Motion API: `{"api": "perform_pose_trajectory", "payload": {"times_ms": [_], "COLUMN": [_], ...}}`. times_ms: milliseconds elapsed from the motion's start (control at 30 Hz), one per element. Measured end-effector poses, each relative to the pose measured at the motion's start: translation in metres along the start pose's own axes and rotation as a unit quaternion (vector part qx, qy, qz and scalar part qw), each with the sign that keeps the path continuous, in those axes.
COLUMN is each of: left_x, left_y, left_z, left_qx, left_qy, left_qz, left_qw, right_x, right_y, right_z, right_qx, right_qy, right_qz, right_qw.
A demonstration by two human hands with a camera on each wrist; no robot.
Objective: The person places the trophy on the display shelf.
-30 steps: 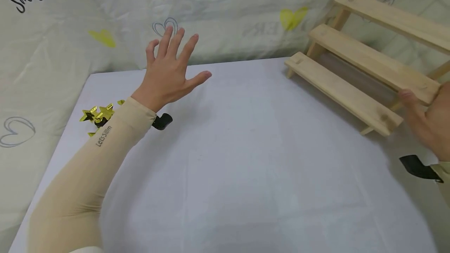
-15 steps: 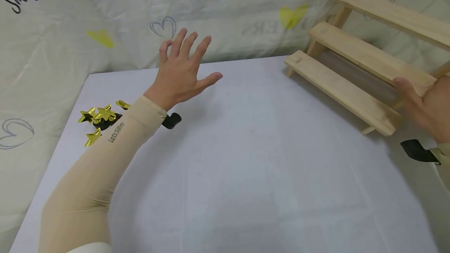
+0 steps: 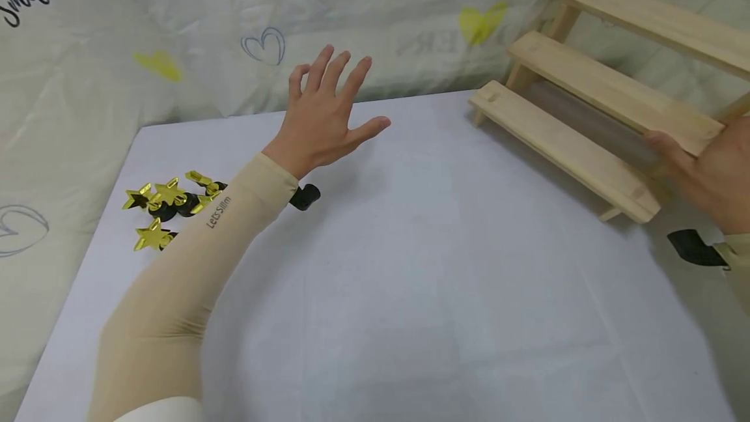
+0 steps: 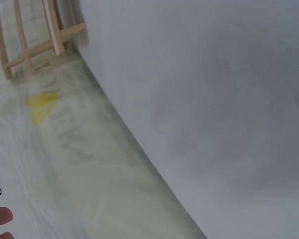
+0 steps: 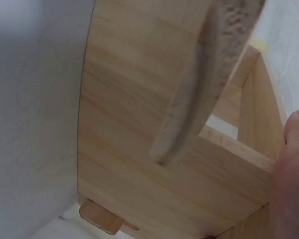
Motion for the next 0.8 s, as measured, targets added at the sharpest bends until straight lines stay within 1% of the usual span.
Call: {"api": "perform_pose_trajectory", "payload": {"times_ms": [67, 333, 433, 600, 667, 800], "left_x": [0.003, 0.016, 0.02, 0.026, 0.029, 0.038], "left_y": [0.003, 0.018, 0.022, 0.033, 0.038, 0.05], "left_z": [0.003, 0.015, 0.02, 0.026, 0.029, 0.032], "left_qx": [-0.001, -0.002, -0.002, -0.007, -0.007, -0.007], "left_qy": [0.0, -0.019, -0.02, -0.022, -0.022, -0.024], "left_qz": [0.003, 0.01, 0.013, 0.02, 0.023, 0.031], "left_qw": [1.0, 0.9998, 0.9997, 0.9995, 0.9994, 0.9992], "right_x": [-0.002, -0.003, -0.005, -0.012, -0.014, -0.016], "right_y": [0.0, -0.004, -0.005, -0.009, -0.01, -0.011], "right_z": [0.001, -0.003, -0.004, -0.005, -0.005, -0.006], "right_qx": [-0.003, -0.057, -0.068, -0.089, -0.09, -0.087], "right_qy": [0.012, 0.019, 0.026, 0.062, 0.072, 0.065], "right_qz": [-0.01, -0.025, -0.049, -0.092, -0.101, -0.11], "right_qw": [0.9999, 0.9979, 0.9962, 0.9898, 0.9882, 0.9879]}}
Point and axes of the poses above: each hand's wrist, its own x-axis towards the middle knuckle, its own z-axis out of the palm, y = z × x, the point moved 4 cm from there along x, towards the middle knuckle
